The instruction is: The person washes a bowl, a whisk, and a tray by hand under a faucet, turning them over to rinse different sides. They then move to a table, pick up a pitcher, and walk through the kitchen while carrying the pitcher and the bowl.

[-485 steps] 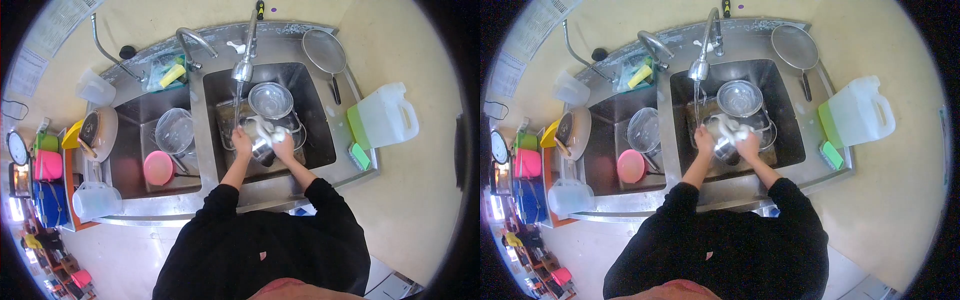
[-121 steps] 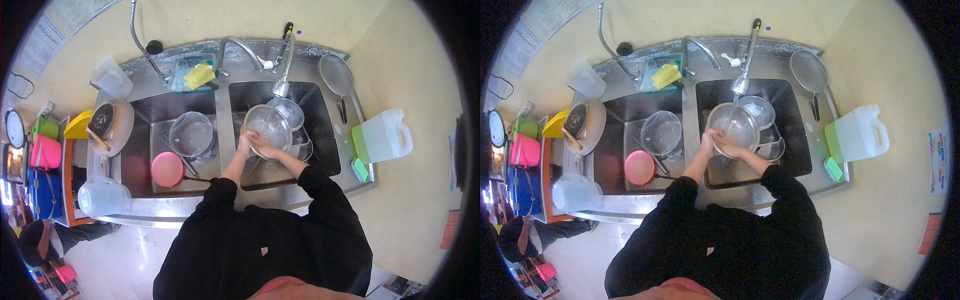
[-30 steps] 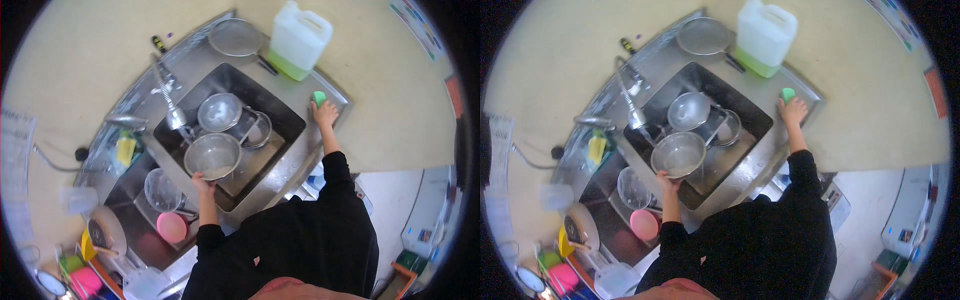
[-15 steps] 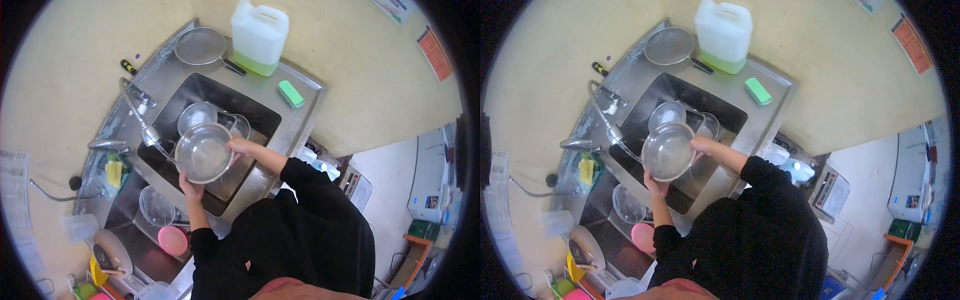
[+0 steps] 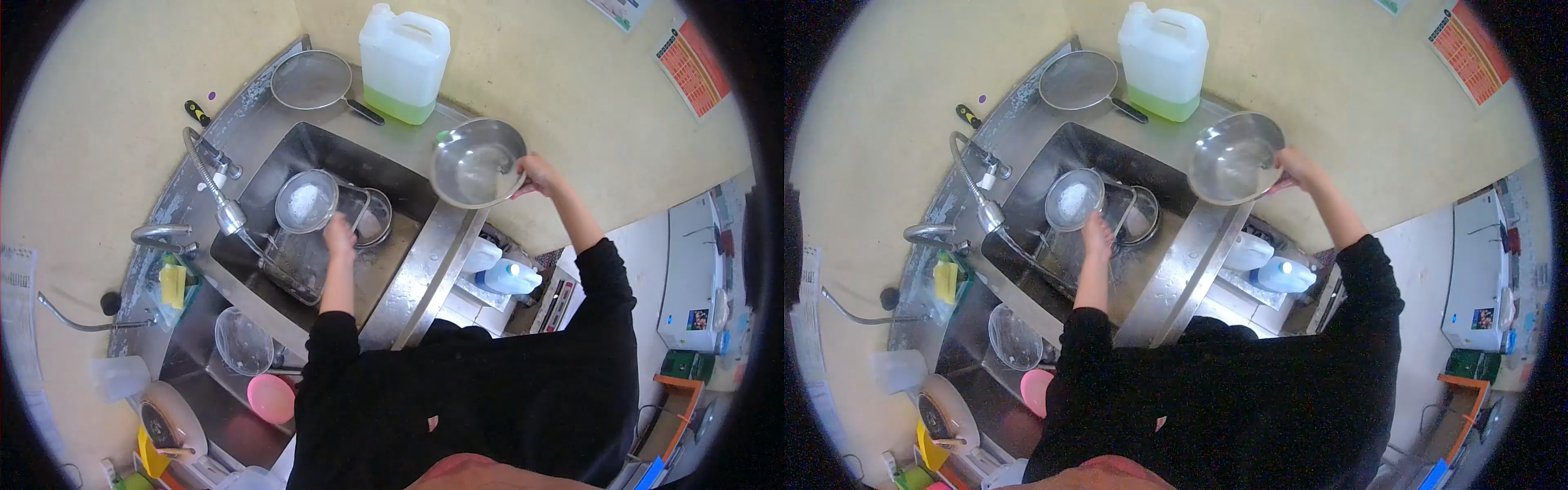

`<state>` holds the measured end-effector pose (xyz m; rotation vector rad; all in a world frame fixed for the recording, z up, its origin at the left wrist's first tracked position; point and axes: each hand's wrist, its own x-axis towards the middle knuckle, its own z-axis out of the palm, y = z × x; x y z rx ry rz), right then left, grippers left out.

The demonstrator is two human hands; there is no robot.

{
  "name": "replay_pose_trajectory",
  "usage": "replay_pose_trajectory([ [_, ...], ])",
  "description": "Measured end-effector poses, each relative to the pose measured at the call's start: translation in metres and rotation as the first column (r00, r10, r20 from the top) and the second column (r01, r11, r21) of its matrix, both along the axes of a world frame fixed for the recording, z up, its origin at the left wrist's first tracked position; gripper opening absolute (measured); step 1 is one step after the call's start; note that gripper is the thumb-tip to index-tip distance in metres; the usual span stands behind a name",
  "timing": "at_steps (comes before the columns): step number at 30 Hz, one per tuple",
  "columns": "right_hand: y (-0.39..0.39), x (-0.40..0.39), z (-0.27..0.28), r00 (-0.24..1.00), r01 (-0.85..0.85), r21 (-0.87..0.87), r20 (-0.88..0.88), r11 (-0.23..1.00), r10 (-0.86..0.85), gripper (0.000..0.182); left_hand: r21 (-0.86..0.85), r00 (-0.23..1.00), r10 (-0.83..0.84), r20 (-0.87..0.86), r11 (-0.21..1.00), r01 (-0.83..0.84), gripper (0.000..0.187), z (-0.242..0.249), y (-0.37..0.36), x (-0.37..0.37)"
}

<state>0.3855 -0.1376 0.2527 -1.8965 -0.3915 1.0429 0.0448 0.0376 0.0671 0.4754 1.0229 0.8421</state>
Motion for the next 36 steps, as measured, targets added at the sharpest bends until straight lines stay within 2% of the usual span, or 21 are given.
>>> replay_pose_trajectory([
  [1,-0.001,0.013,0.005,1.0,0.005,-0.021,0.026,1.0,-0.005,0.022,0.014,0.999,-0.018,-0.05,1.0,0.019,0.016,0.008,-0.004,0.017],
  [3,-0.002,0.035,0.013,0.997,0.023,-0.065,0.077,0.998,-0.018,0.023,0.109,0.989,-0.143,-0.043,0.983,0.146,0.013,0.017,-0.013,0.049],
  [5,0.0,0.048,0.021,0.983,0.045,-0.106,0.182,0.993,-0.025,0.023,0.162,0.967,-0.254,-0.015,0.954,0.253,0.013,0.006,-0.017,0.086],
  [8,0.005,0.067,0.029,0.961,0.011,-0.156,0.274,0.988,0.033,0.022,0.148,0.92,-0.37,-0.131,0.91,0.387,0.012,0.017,-0.036,0.13],
  [10,0.01,0.067,0.041,0.959,0.031,-0.179,0.282,0.983,0.022,0.034,0.156,0.902,-0.393,-0.181,0.894,0.421,0.022,0.007,-0.042,0.154],
  [12,0.015,0.065,0.052,0.949,0.036,-0.197,0.313,0.98,0.028,0.042,0.376,0.889,-0.331,-0.315,0.817,0.437,0.03,-0.006,-0.038,0.177],
  [14,0.019,0.064,0.059,0.928,0.018,-0.215,0.368,0.977,0.064,0.045,0.562,0.895,-0.251,-0.37,0.707,0.43,0.043,-0.012,-0.041,0.196],
  [17,0.023,0.045,0.072,0.819,0.045,-0.211,0.567,0.976,0.085,0.047,0.693,0.814,-0.162,-0.558,0.449,0.565,0.045,0.001,-0.041,0.221],
  [20,0.03,0.025,0.082,0.646,0.079,-0.311,0.74,0.947,0.19,0.052,0.603,0.59,0.124,-0.798,0.182,0.777,0.049,0.035,-0.052,0.228],
  [23,0.036,0.032,0.062,0.464,0.059,-0.232,0.867,0.971,0.179,0.055,0.481,0.502,0.271,-0.821,-0.145,0.865,0.052,0.029,-0.049,0.243],
  [26,0.041,0.04,0.042,0.257,0.04,-0.205,0.948,0.978,0.188,0.056,0.349,0.371,0.348,-0.861,-0.126,0.929,0.047,0.027,-0.044,0.245],
  [29,0.039,0.044,0.022,0.211,-0.063,-0.082,0.973,0.995,0.093,0.056,0.259,0.277,0.454,-0.847,-0.103,0.96,0.042,0.017,-0.029,0.24],
  [32,0.033,0.021,0.022,0.261,-0.054,-0.07,0.962,0.996,0.082,0.058,0.393,0.341,0.593,-0.73,-0.044,0.918,0.045,0.001,-0.006,0.229],
  [35,0.027,-0.001,0.017,0.232,-0.063,-0.065,0.97,0.996,0.078,0.06,0.421,0.346,0.633,-0.693,-0.036,0.906,0.046,0.0,0.022,0.219],
  [36,0.025,-0.011,0.019,0.243,-0.061,-0.072,0.966,0.996,0.085,0.061,0.467,0.387,0.595,-0.704,-0.023,0.884,0.048,-0.001,0.028,0.216],
])
